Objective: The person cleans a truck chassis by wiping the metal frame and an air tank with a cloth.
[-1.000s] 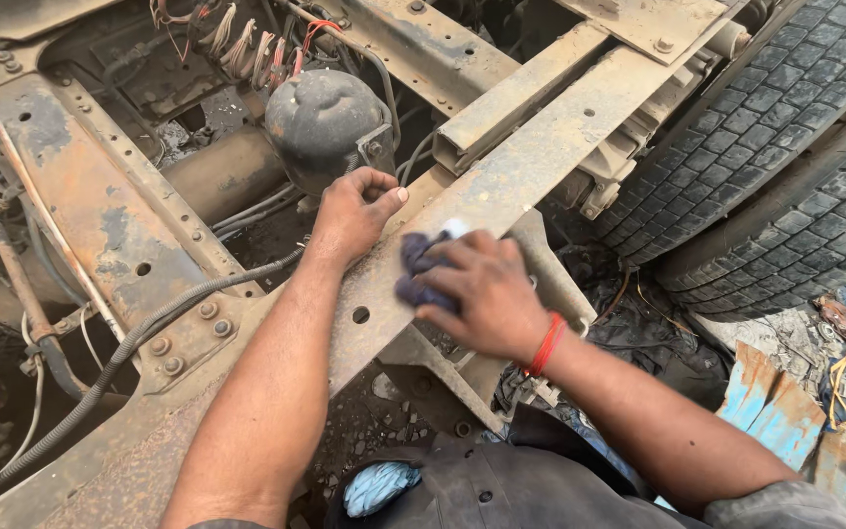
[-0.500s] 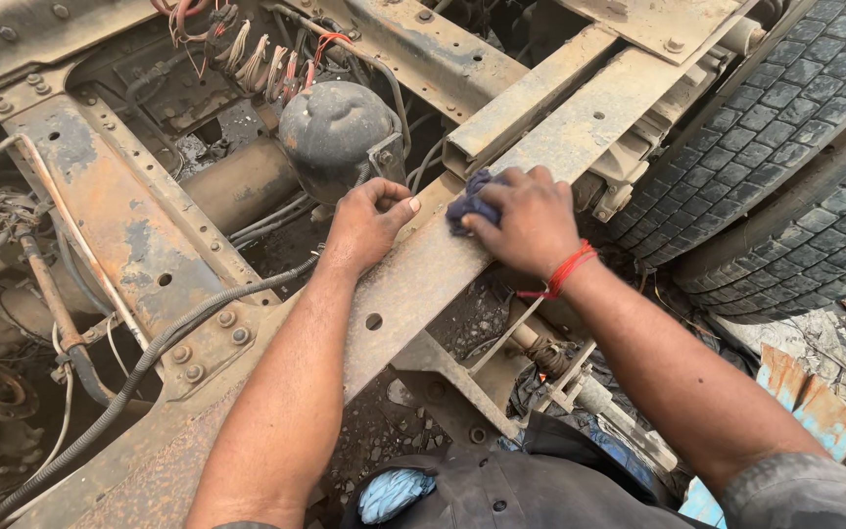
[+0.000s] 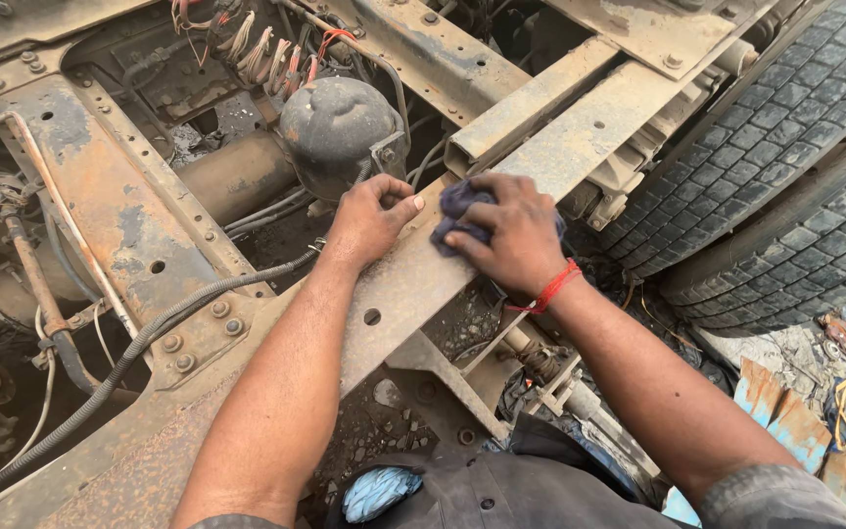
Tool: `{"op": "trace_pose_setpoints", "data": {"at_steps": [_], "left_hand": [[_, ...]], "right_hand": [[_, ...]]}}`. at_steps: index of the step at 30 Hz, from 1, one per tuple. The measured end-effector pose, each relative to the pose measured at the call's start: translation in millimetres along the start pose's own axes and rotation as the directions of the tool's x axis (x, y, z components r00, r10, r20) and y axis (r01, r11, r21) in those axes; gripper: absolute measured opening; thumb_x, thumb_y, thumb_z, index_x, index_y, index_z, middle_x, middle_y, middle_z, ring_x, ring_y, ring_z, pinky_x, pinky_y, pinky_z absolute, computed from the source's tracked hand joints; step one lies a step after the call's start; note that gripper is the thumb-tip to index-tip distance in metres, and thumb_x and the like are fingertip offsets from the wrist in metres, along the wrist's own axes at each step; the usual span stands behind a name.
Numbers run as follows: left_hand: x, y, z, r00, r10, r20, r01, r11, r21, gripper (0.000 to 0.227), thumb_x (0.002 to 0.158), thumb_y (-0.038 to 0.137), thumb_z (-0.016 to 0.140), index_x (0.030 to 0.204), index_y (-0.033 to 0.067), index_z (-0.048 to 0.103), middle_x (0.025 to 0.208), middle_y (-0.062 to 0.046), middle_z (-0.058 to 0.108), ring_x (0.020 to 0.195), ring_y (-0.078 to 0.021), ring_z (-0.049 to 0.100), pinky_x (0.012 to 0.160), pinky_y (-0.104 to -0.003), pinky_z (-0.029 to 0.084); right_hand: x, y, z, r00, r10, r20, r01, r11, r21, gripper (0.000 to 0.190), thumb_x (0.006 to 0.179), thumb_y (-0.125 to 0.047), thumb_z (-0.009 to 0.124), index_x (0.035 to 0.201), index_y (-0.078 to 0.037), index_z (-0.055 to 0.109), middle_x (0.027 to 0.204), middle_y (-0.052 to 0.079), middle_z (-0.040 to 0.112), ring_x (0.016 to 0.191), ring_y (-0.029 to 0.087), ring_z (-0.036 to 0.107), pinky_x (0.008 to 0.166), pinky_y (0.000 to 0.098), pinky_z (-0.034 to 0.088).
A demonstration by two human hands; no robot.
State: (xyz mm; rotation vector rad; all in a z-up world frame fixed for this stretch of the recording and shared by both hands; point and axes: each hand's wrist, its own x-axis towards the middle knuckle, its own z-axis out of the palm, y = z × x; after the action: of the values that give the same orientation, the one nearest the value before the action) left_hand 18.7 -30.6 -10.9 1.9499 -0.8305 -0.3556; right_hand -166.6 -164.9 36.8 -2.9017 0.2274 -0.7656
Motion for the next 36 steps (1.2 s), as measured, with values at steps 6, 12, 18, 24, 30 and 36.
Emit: {"op": "trace_pose_setpoints", "data": {"at_steps": [6, 12, 18, 24, 30, 36], "left_hand": [[2, -2, 0, 1.0, 0.005, -0.009, -0.005, 1.0, -0.008, 0.035, 0.085, 0.034, 0.079, 0.108, 0.0066, 0.076, 0.097, -0.009, 0.077, 0.09, -0.0166, 0.073, 0.085, -0.034, 0.056], [4, -10, 4, 1.0, 0.009, 0.01, -0.009, 0.998, -0.057, 0.033, 0.086, 0.032, 0.078, 0.105, 0.0057, 0.076, 0.092, -0.006, 0.077, 0.083, -0.0138, 0.069, 0.079, -0.031, 0.056], [-3, 15, 13, 0.952, 0.211, 0.221, 0.017, 0.686, -0.727, 0.044, 0.099, 0.035, 0.067, 0.125, -0.0003, 0.066, 0.11, -0.012, 0.069, 0.095, -0.018, 0.067, 0.085, -0.036, 0.057], [-40, 43, 8, 0.722, 0.51, 0.468, 0.426, 0.206, -0.881, 0.08, 0.098, 0.062, 0.051, 0.142, -0.0042, 0.053, 0.131, -0.019, 0.064, 0.119, -0.0263, 0.066, 0.107, -0.038, 0.052], [-44, 44, -11, 0.817, 0.449, 0.361, 0.164, 0.419, -0.893, 0.089, 0.084, 0.056, 0.068, 0.151, 0.0026, 0.044, 0.146, -0.009, 0.059, 0.123, -0.0204, 0.059, 0.105, -0.041, 0.047], [-19, 23, -20, 0.982, 0.181, -0.054, -0.155, 0.606, -0.78, 0.036, 0.099, 0.029, 0.067, 0.123, 0.0016, 0.067, 0.105, -0.008, 0.074, 0.093, -0.0162, 0.071, 0.085, -0.031, 0.056]], "right_hand": [[-27, -52, 3, 0.994, -0.06, 0.089, 0.059, 0.998, 0.014, 0.035, 0.08, -0.041, 0.079, 0.108, -0.019, 0.077, 0.135, 0.013, 0.056, 0.128, 0.039, 0.045, 0.105, 0.0582, 0.031], [-54, -96, -20, 0.794, -0.567, 0.22, 0.381, 0.746, 0.546, 0.028, 0.082, -0.024, 0.077, 0.11, -0.023, 0.076, 0.133, 0.0, 0.067, 0.129, 0.029, 0.059, 0.109, 0.047, 0.04], [-28, -76, -46, 0.951, -0.26, -0.167, 0.308, 0.832, 0.462, 0.048, 0.078, -0.025, 0.088, 0.122, -0.018, 0.07, 0.129, 0.006, 0.056, 0.119, 0.032, 0.055, 0.103, 0.0451, 0.046], [-5, -53, -22, 0.744, -0.536, -0.398, 0.616, 0.781, 0.1, 0.031, 0.072, -0.021, 0.087, 0.095, -0.026, 0.068, 0.119, 0.003, 0.052, 0.116, 0.033, 0.055, 0.103, 0.0485, 0.047], [13, 33, -26, 0.953, -0.163, -0.257, 0.202, 0.971, 0.131, 0.041, 0.07, -0.001, 0.076, 0.109, -0.012, 0.065, 0.124, 0.013, 0.058, 0.118, 0.037, 0.059, 0.099, 0.045, 0.052], [-5, 37, -31, 1.0, -0.011, 0.01, 0.007, 0.941, 0.338, 0.064, 0.075, -0.023, 0.086, 0.132, -0.016, 0.058, 0.126, 0.009, 0.063, 0.12, 0.032, 0.064, 0.108, 0.0433, 0.05]]}}
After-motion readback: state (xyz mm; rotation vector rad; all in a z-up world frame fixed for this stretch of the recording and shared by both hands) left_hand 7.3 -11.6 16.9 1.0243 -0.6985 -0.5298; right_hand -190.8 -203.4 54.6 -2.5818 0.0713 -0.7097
